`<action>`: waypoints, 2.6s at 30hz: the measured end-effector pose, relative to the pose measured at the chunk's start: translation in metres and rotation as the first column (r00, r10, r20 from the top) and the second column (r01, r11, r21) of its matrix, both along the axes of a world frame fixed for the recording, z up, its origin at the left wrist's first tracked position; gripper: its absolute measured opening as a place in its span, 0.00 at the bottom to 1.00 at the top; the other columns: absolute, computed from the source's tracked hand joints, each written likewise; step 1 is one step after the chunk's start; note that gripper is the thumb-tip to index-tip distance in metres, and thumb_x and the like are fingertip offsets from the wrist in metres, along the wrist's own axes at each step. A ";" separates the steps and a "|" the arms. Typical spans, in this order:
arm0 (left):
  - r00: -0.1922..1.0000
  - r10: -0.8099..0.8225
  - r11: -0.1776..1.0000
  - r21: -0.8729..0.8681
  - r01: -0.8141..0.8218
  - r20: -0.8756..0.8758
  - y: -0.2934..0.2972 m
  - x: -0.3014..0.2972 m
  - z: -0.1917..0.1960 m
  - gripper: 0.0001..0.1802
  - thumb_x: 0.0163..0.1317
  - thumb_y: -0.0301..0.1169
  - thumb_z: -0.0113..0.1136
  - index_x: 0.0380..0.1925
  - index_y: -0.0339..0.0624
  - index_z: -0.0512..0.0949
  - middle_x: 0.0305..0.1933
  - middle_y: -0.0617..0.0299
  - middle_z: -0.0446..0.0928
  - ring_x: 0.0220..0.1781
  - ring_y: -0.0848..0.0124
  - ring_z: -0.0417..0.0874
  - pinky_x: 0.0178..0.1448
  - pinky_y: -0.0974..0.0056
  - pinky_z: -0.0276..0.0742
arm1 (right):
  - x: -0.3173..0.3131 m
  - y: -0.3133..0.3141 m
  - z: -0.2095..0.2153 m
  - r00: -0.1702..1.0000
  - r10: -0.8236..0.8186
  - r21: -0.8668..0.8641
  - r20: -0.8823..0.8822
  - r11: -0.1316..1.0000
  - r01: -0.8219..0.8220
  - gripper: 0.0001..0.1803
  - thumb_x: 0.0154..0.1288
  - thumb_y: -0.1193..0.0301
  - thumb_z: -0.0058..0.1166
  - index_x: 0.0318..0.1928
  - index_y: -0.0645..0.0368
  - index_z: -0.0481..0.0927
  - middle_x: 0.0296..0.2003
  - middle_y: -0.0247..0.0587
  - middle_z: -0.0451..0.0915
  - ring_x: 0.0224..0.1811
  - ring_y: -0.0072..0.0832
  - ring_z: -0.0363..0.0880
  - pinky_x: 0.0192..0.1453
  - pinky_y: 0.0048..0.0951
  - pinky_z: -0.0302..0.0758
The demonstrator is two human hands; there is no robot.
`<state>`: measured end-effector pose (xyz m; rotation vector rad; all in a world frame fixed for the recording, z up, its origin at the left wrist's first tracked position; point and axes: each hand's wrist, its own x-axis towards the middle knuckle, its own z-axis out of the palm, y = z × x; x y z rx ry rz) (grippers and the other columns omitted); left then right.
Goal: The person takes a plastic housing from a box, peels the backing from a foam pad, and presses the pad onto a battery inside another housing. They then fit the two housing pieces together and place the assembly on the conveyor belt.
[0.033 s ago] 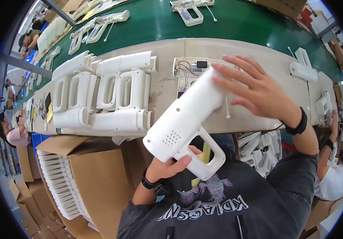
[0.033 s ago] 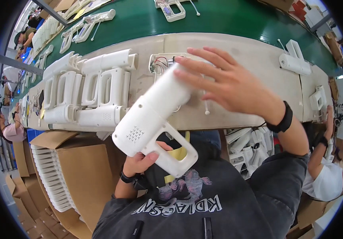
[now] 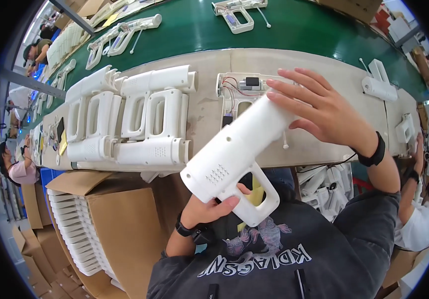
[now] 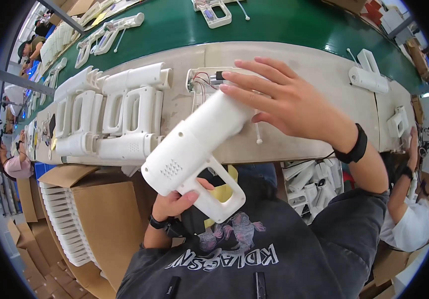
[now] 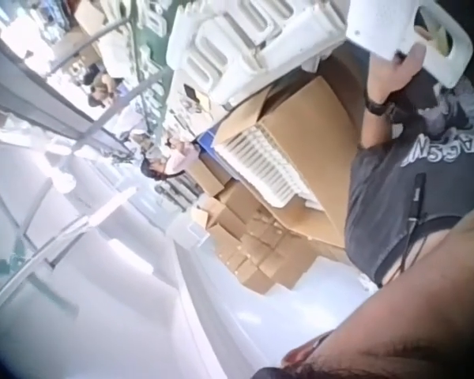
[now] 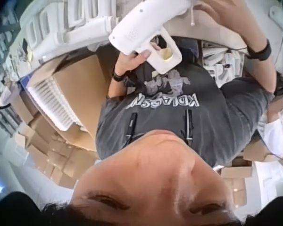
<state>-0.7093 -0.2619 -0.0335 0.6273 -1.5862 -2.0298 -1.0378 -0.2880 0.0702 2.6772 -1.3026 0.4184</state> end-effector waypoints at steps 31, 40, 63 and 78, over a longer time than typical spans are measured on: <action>0.935 0.322 0.930 0.135 -0.341 0.146 -0.010 -0.029 0.003 0.18 0.75 0.28 0.52 0.61 0.33 0.74 0.27 0.74 0.75 0.27 0.89 0.66 0.33 0.80 0.59 | -0.074 -0.033 -0.086 0.822 -0.360 0.417 0.442 0.893 0.167 0.36 0.56 0.80 0.64 0.67 0.60 0.70 0.62 0.52 0.76 0.64 0.49 0.73 0.69 0.40 0.69; 0.837 0.513 0.857 -0.062 -0.511 0.188 -0.028 -0.043 0.013 0.32 0.74 0.27 0.53 0.75 0.38 0.58 0.19 0.81 0.61 0.23 0.88 0.54 0.30 0.78 0.47 | -0.078 -0.029 -0.080 0.820 -0.320 0.361 0.474 0.920 0.151 0.37 0.54 0.81 0.65 0.67 0.58 0.71 0.63 0.51 0.75 0.65 0.49 0.74 0.69 0.40 0.69; 0.805 0.432 0.901 -0.158 -0.403 0.407 -0.029 -0.060 0.000 0.33 0.71 0.29 0.58 0.74 0.43 0.61 0.16 0.77 0.65 0.22 0.87 0.58 0.29 0.77 0.53 | -0.085 -0.041 -0.099 0.839 -0.336 0.409 0.429 0.900 0.151 0.40 0.52 0.83 0.66 0.68 0.53 0.72 0.66 0.48 0.73 0.67 0.48 0.71 0.70 0.41 0.70; 0.798 0.394 0.915 -0.108 -0.389 0.456 -0.035 -0.064 -0.004 0.35 0.71 0.30 0.59 0.75 0.42 0.58 0.20 0.75 0.71 0.23 0.87 0.63 0.28 0.77 0.58 | -0.105 -0.078 -0.100 0.771 -0.497 0.775 0.397 0.632 0.008 0.27 0.65 0.62 0.64 0.59 0.60 0.74 0.49 0.38 0.78 0.51 0.27 0.75 0.60 0.30 0.72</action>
